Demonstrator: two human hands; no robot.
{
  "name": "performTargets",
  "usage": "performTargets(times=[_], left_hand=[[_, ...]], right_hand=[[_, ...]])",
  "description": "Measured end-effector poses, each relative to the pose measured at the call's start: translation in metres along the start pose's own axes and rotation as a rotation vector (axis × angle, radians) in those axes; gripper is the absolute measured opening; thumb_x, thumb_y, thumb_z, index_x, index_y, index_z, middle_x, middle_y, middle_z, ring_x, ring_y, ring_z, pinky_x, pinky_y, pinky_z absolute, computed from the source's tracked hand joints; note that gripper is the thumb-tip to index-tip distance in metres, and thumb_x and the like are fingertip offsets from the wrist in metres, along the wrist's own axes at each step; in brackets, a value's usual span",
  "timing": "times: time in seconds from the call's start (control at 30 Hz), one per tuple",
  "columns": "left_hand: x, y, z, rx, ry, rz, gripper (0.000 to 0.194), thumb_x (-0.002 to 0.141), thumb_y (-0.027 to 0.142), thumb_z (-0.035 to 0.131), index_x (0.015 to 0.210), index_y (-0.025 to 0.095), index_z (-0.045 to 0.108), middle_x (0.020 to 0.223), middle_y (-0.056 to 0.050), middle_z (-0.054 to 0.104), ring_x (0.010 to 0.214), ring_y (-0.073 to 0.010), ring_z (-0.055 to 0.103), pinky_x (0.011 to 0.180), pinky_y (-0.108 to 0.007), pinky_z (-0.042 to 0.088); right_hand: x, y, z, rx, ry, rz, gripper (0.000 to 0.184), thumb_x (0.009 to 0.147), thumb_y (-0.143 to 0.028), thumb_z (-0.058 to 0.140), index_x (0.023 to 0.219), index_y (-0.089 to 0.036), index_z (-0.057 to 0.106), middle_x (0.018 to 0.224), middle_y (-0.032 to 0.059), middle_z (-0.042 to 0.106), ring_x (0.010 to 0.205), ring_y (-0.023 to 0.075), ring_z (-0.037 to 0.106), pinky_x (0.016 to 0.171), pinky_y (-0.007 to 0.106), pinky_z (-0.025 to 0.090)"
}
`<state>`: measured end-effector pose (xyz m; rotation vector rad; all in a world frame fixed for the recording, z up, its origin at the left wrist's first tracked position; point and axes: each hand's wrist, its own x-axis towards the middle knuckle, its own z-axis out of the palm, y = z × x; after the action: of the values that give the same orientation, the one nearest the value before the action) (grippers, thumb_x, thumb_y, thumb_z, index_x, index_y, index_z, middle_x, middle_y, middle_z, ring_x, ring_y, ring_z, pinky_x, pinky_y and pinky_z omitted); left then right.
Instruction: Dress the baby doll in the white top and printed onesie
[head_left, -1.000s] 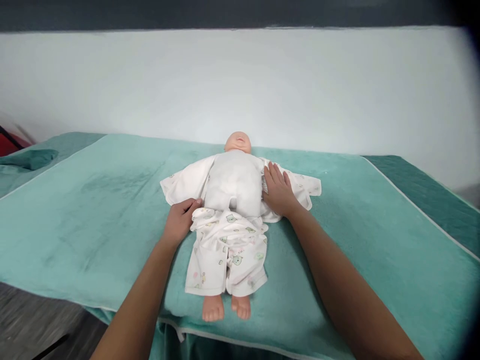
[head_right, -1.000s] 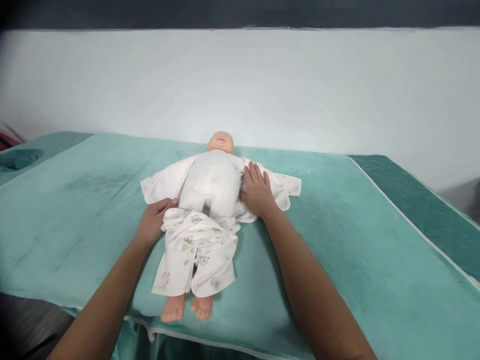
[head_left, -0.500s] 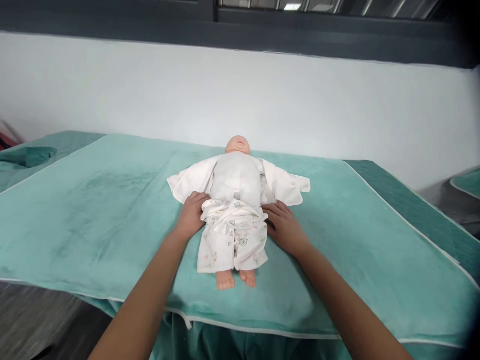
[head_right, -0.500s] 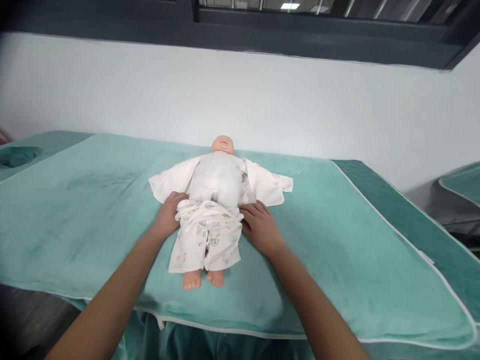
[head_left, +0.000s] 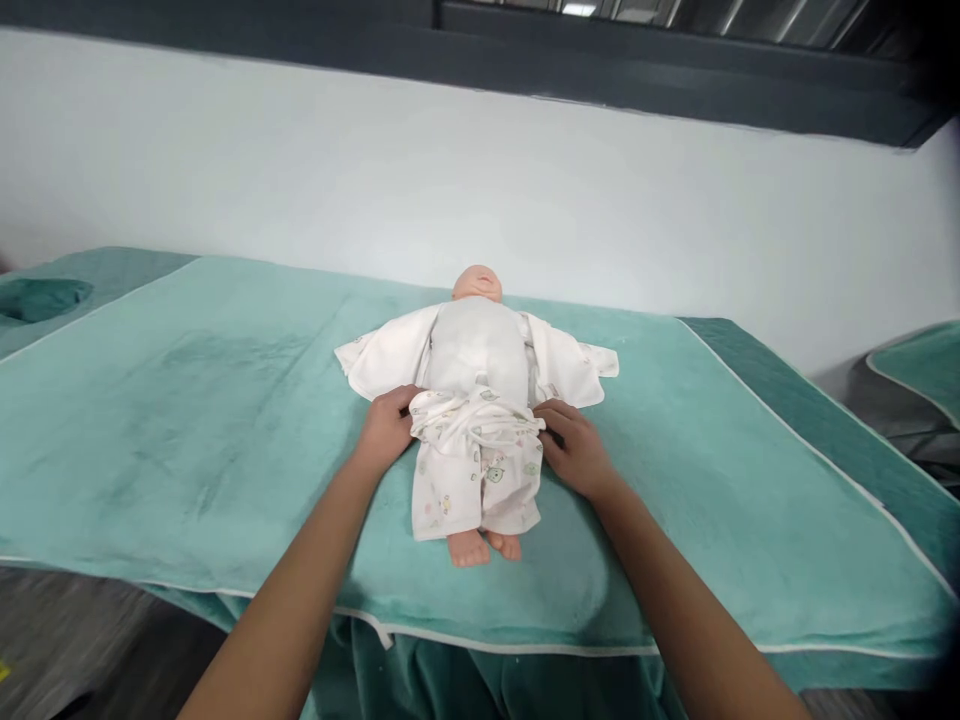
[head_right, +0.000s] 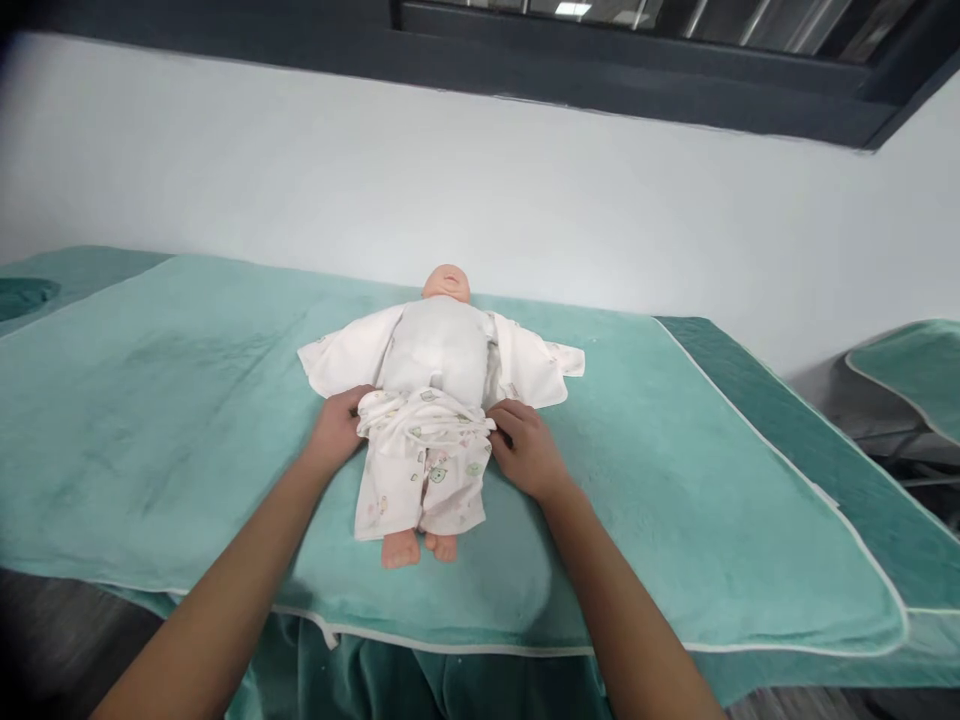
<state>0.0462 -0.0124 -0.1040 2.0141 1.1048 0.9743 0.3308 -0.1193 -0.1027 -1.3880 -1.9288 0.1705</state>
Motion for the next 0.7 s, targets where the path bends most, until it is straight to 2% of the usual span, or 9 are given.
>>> performTargets(times=[0.13, 0.2, 0.27, 0.37, 0.47, 0.53, 0.63, 0.7], left_hand=[[-0.002, 0.004, -0.002, -0.325, 0.078, -0.175, 0.017, 0.075, 0.027, 0.066, 0.086, 0.016, 0.071, 0.082, -0.001, 0.069, 0.077, -0.0155, 0.059, 0.069, -0.024, 0.044], [-0.004, 0.006, -0.003, -0.419, 0.082, -0.178, 0.016, 0.075, 0.031, 0.07, 0.083, 0.016, 0.07, 0.082, -0.001, 0.067, 0.076, -0.0142, 0.057, 0.068, -0.023, 0.043], [-0.004, 0.009, -0.005, -0.484, 0.032, -0.139, 0.018, 0.077, 0.033, 0.072, 0.081, 0.016, 0.07, 0.085, -0.002, 0.066, 0.079, -0.0146, 0.057, 0.07, -0.024, 0.043], [-0.004, 0.011, -0.007, -0.53, -0.078, -0.067, 0.019, 0.08, 0.035, 0.072, 0.082, 0.016, 0.073, 0.088, -0.004, 0.064, 0.081, -0.015, 0.056, 0.072, -0.025, 0.042], [-0.003, 0.012, -0.009, -0.536, -0.143, -0.039, 0.019, 0.083, 0.036, 0.07, 0.085, 0.017, 0.074, 0.086, -0.004, 0.061, 0.079, -0.0138, 0.054, 0.07, -0.025, 0.04], [-0.004, 0.012, -0.009, -0.528, -0.138, -0.04, 0.021, 0.085, 0.038, 0.069, 0.086, 0.017, 0.074, 0.084, -0.003, 0.06, 0.077, -0.0139, 0.053, 0.069, -0.025, 0.039], [-0.005, 0.011, -0.008, -0.523, -0.12, -0.03, 0.025, 0.084, 0.04, 0.069, 0.084, 0.016, 0.074, 0.082, -0.004, 0.06, 0.076, -0.0148, 0.053, 0.069, -0.027, 0.04], [-0.005, 0.01, -0.009, -0.528, -0.15, -0.014, 0.025, 0.083, 0.041, 0.07, 0.083, 0.016, 0.075, 0.083, -0.005, 0.059, 0.076, -0.0154, 0.053, 0.069, -0.027, 0.04]], right_hand=[[0.006, -0.001, 0.001, 0.361, 0.143, 0.183, 0.01, 0.093, -0.027, 0.057, 0.095, -0.023, 0.066, 0.094, 0.0019, 0.065, 0.089, 0.0178, 0.059, 0.08, 0.031, 0.047], [0.012, -0.003, 0.002, 0.513, 0.149, 0.234, 0.01, 0.09, -0.033, 0.064, 0.095, -0.024, 0.066, 0.096, 0.0013, 0.063, 0.091, 0.0172, 0.058, 0.083, 0.031, 0.048], [0.017, -0.006, 0.001, 0.604, 0.089, 0.231, 0.014, 0.087, -0.035, 0.07, 0.095, -0.024, 0.066, 0.098, 0.0019, 0.06, 0.092, 0.0174, 0.057, 0.083, 0.032, 0.048], [0.022, -0.009, -0.007, 0.612, -0.077, 0.198, 0.016, 0.084, -0.036, 0.073, 0.091, -0.023, 0.066, 0.094, 0.0019, 0.059, 0.089, 0.0174, 0.056, 0.079, 0.032, 0.047], [0.021, -0.01, -0.018, 0.547, -0.2, 0.152, 0.019, 0.082, -0.034, 0.077, 0.094, -0.024, 0.066, 0.098, 0.0025, 0.061, 0.093, 0.019, 0.057, 0.083, 0.034, 0.047], [0.017, -0.01, -0.021, 0.505, -0.182, 0.111, 0.017, 0.083, -0.033, 0.076, 0.094, -0.025, 0.066, 0.101, 0.0037, 0.063, 0.097, 0.0206, 0.059, 0.087, 0.036, 0.047], [0.008, -0.009, -0.016, 0.498, -0.036, 0.093, 0.011, 0.085, -0.03, 0.074, 0.089, -0.025, 0.065, 0.097, 0.0043, 0.062, 0.094, 0.0207, 0.059, 0.086, 0.037, 0.047], [0.004, -0.008, -0.009, 0.51, 0.03, 0.113, 0.012, 0.085, -0.03, 0.074, 0.088, -0.026, 0.064, 0.096, 0.0045, 0.06, 0.091, 0.0203, 0.059, 0.083, 0.037, 0.048]])
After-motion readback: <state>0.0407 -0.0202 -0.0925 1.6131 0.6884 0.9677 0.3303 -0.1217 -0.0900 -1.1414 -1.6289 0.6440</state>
